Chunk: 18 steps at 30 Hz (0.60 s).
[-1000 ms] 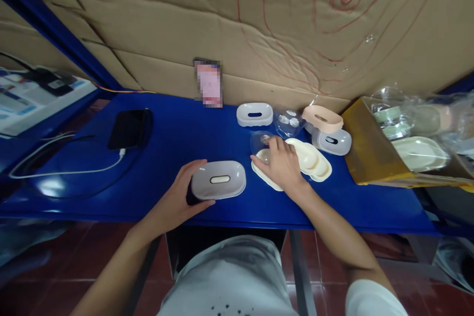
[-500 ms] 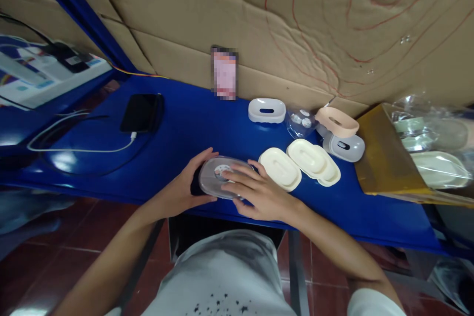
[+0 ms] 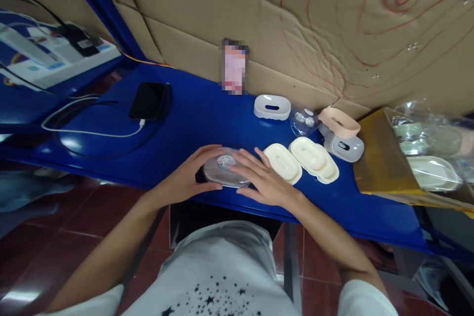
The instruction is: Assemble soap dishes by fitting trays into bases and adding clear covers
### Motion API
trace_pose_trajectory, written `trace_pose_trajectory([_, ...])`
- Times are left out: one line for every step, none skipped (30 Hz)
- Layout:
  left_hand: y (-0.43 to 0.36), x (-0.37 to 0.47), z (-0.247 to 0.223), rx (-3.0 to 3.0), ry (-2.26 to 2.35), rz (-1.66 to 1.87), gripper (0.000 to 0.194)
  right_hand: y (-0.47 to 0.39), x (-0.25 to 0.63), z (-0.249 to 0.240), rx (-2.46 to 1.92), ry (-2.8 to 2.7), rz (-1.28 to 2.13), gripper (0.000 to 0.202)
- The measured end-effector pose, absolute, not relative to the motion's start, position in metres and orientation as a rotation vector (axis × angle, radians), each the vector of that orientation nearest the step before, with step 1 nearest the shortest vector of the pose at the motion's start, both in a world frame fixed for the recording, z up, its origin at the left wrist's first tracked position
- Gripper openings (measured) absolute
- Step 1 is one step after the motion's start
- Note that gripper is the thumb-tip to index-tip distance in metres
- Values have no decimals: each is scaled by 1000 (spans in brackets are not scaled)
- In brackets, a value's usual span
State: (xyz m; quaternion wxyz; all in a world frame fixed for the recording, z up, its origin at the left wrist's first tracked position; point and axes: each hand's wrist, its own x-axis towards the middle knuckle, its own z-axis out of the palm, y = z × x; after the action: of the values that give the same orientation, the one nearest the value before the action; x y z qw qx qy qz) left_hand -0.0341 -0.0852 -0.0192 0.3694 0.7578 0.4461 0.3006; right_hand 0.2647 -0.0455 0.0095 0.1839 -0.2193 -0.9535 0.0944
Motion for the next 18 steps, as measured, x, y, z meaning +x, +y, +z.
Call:
trace_pose_trajectory([-86,-38,-20,1957,1206,770,78,-41,273,14,-701,-2643,228,47])
trace_pose_trajectory([-86,-44,-21,1972,1288,784,77,-37,281,18,-816,-2581,177,43])
trace_pose_trajectory([-85,-52,-22,1987,1382,817,75,-32,290,21,-952,-2512,123,37])
trace_pose_trajectory([-85,-60,-23,1998,1478,862,74,-29,298,24,-1084,-2456,73,33])
trace_pose_trajectory([-83,-70,-24,2007,1565,903,73,-27,305,26,-1195,-2432,42,32])
trace_pose_trajectory([-82,-79,-24,2017,1638,932,74,-26,309,27,-1268,-2442,33,33])
trace_pose_trajectory([-81,-87,-22,2034,1697,948,75,-27,310,27,-1295,-2483,52,35])
trace_pose_trajectory([-81,-92,-20,2062,1745,961,76,-28,308,26,-1275,-2545,103,36])
trace_pose_trajectory([-82,-93,-15,2097,1785,985,76,-30,305,25,-1217,-2611,178,37])
trace_pose_trajectory([-84,-91,-10,2137,1812,1028,74,-31,301,24,-1137,-2664,256,38])
trace_pose_trajectory([-86,-84,-4,2185,1816,1088,71,-30,296,24,-1061,-2695,318,41])
trace_pose_trajectory([-88,-73,1,2245,1787,1140,66,-27,292,25,-1007,-2706,350,42])
trace_pose_trajectory([-90,-59,6,2325,1702,1149,61,-21,288,26,-987,-2704,347,43])
trace_pose_trajectory([-90,-43,9,2437,1555,1095,55,-12,287,27,-999,-2687,305,44])
trace_pose_trajectory([-88,-25,11,2561,1368,954,52,1,286,28,-1042,-2661,231,45])
trace_pose_trajectory([-84,-9,11,2664,1216,806,49,15,286,29,-1104,-2632,139,45])
trace_pose_trajectory([-76,7,10,2736,1122,674,48,31,287,29,-1173,-2606,42,47])
trace_pose_trajectory([-67,19,9,2775,1073,560,47,47,288,29,-1253,-2585,-45,49])
